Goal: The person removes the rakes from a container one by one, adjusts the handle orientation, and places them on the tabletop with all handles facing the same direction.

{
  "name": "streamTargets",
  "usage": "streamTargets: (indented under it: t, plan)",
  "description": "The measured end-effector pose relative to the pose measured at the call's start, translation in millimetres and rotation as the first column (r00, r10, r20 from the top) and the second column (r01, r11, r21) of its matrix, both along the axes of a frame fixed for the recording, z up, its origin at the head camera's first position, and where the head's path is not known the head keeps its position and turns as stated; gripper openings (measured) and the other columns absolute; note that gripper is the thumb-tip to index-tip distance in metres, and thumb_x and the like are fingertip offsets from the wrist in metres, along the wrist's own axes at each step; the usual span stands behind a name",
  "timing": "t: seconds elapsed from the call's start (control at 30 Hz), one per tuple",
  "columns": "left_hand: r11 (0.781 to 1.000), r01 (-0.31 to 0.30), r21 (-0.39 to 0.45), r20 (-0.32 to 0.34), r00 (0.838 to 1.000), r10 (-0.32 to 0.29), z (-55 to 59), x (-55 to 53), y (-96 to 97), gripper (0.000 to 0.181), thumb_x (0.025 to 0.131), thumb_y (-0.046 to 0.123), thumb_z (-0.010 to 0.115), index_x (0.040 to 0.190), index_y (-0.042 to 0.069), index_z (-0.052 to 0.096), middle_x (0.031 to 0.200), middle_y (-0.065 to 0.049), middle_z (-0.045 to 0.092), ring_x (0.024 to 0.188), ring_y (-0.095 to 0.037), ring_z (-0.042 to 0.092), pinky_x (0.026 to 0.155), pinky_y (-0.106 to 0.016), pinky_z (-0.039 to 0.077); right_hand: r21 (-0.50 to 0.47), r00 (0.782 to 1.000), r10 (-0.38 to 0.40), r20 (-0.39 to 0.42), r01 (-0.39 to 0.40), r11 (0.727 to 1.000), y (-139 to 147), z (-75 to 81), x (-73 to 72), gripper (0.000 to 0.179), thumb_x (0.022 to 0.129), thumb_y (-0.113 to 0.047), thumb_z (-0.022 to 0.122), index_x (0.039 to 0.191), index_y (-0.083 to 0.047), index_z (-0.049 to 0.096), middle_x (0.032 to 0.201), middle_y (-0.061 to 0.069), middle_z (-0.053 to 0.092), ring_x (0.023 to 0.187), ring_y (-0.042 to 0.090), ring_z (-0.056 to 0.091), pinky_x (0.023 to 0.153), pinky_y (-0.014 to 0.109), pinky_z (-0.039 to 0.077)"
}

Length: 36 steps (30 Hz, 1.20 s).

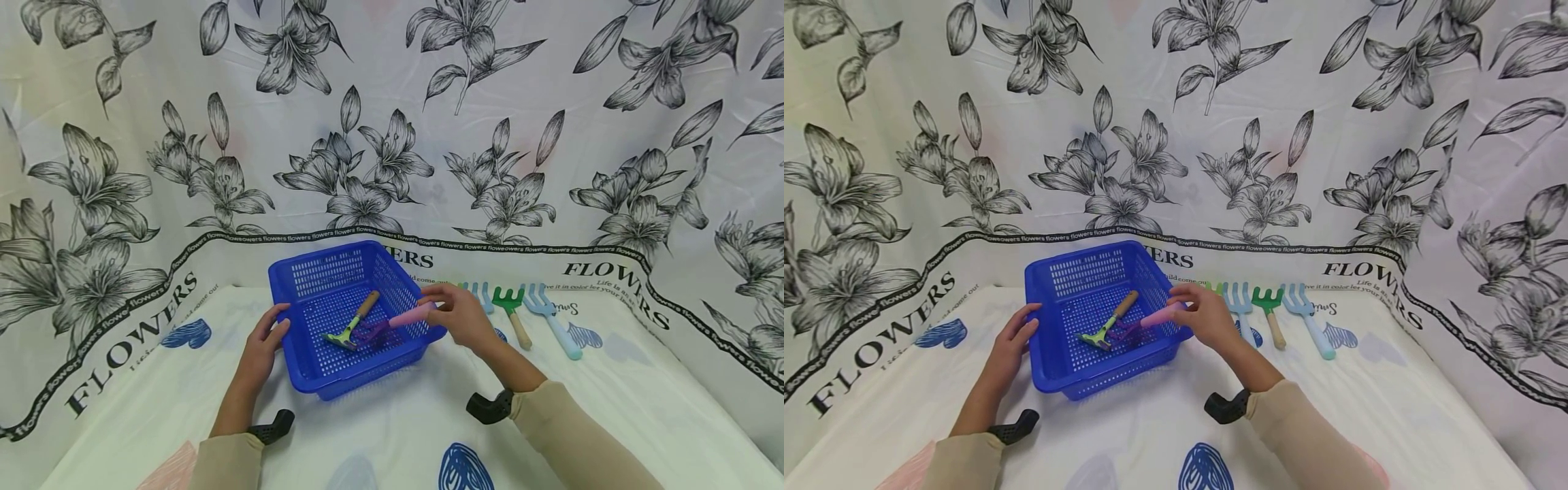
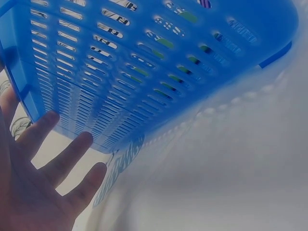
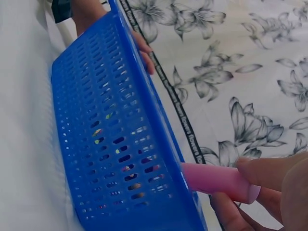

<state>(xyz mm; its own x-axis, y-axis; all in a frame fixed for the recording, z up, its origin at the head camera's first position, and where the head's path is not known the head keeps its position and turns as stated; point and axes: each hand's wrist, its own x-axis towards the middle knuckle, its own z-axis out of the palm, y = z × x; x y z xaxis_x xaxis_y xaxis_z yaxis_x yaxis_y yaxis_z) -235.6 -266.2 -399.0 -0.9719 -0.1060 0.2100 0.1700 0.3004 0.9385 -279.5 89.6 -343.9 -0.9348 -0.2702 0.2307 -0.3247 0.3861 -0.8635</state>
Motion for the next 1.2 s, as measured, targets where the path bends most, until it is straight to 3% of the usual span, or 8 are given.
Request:
streamTargets:
  t: [0.1, 0.3, 0.43, 0.67, 0.8, 0.93, 1.2]
  plan:
    - [1.0, -0.005, -0.003, 0.005, 1.0, 0.005, 0.4, 0.8, 0.5, 0.053, 0.104, 0.035, 0.043, 0.15, 0.01, 0.033, 0.16, -0.016, 0.017, 0.14, -0.043, 0.027, 0.106, -0.059, 0.032, 0.024, 1.0, -0.018, -0.002, 0.018, 1.0, 2, 3.6, 0.2, 0.038, 0.088, -0.01, 0.072, 0.125, -0.013, 0.063, 0.111, 0.002, 0.07, 0.091, 0.02, 0.067, 0.057, 0.027, 0.047]
    - [1.0, -0.009, -0.012, 0.009, 1.0, 0.009, 1.3, 2.5, 1.6, 0.054, 0.104, 0.035, 0.042, 0.15, 0.009, 0.032, 0.159, -0.017, 0.017, 0.14, -0.044, 0.027, 0.106, -0.06, 0.031, 0.015, 0.998, -0.015, -0.062, 0.016, 1.0, 7, 11.8, 1.1, 0.036, 0.089, -0.008, 0.07, 0.125, -0.011, 0.063, 0.116, 0.006, 0.068, 0.105, 0.026, 0.065, 0.084, 0.039, 0.054]
    - [1.0, -0.008, -0.016, 0.003, 1.0, 0.008, 1.7, 2.5, 1.7, 0.053, 0.104, 0.034, 0.042, 0.15, 0.008, 0.032, 0.159, -0.018, 0.018, 0.139, -0.045, 0.027, 0.106, -0.06, 0.032, -0.008, 0.995, -0.038, -0.089, 0.037, 0.999, 13, 16.2, 1.8, 0.036, 0.09, -0.006, 0.068, 0.125, -0.009, 0.062, 0.115, 0.008, 0.068, 0.1, 0.026, 0.065, 0.084, 0.04, 0.055]
    - [1.0, -0.011, -0.019, -0.002, 1.0, 0.011, -26.4, -20.2, -13.3, 0.055, 0.104, 0.04, 0.042, 0.151, 0.015, 0.032, 0.16, -0.013, 0.017, 0.14, -0.042, 0.027, 0.105, -0.059, 0.033, -0.093, 0.993, -0.05, -0.111, 0.04, 0.995, 27, 17.7, 0.7, 0.038, 0.091, -0.004, 0.068, 0.128, -0.007, 0.06, 0.117, 0.01, 0.068, 0.101, 0.026, 0.065, 0.084, 0.033, 0.055]
    - [1.0, -0.012, -0.024, -0.008, 1.0, 0.012, -32.5, -25.2, -15.9, 0.055, 0.104, 0.04, 0.041, 0.152, 0.016, 0.031, 0.161, -0.012, 0.016, 0.14, -0.042, 0.027, 0.105, -0.06, 0.033, -0.138, 0.989, -0.086, -0.122, 0.069, 0.988, 36, 17.0, -0.3, 0.038, 0.091, -0.005, 0.067, 0.129, -0.006, 0.059, 0.119, 0.011, 0.067, 0.1, 0.026, 0.065, 0.081, 0.027, 0.055]
    - [1.0, -0.013, -0.024, -0.01, 1.0, 0.012, -30.6, -23.6, -14.3, 0.055, 0.103, 0.041, 0.042, 0.152, 0.018, 0.031, 0.161, -0.011, 0.016, 0.141, -0.042, 0.026, 0.105, -0.059, 0.033, -0.168, 0.981, -0.124, -0.149, 0.099, 0.981, 47, 15.9, -0.6, 0.038, 0.092, -0.009, 0.067, 0.13, -0.006, 0.058, 0.12, 0.011, 0.067, 0.103, 0.026, 0.064, 0.081, 0.023, 0.054]
    - [1.0, -0.018, -0.017, 0.015, 1.0, 0.018, -14.4, -12.6, -5.8, 0.054, 0.104, 0.035, 0.042, 0.151, 0.012, 0.031, 0.16, -0.015, 0.016, 0.141, -0.043, 0.025, 0.106, -0.06, 0.031, -0.21, 0.96, -0.191, -0.204, 0.148, 0.966, 65, 15.0, -2.0, 0.04, 0.092, -0.005, 0.066, 0.131, -0.005, 0.056, 0.124, 0.015, 0.064, 0.103, 0.021, 0.064, 0.082, 0.018, 0.052]
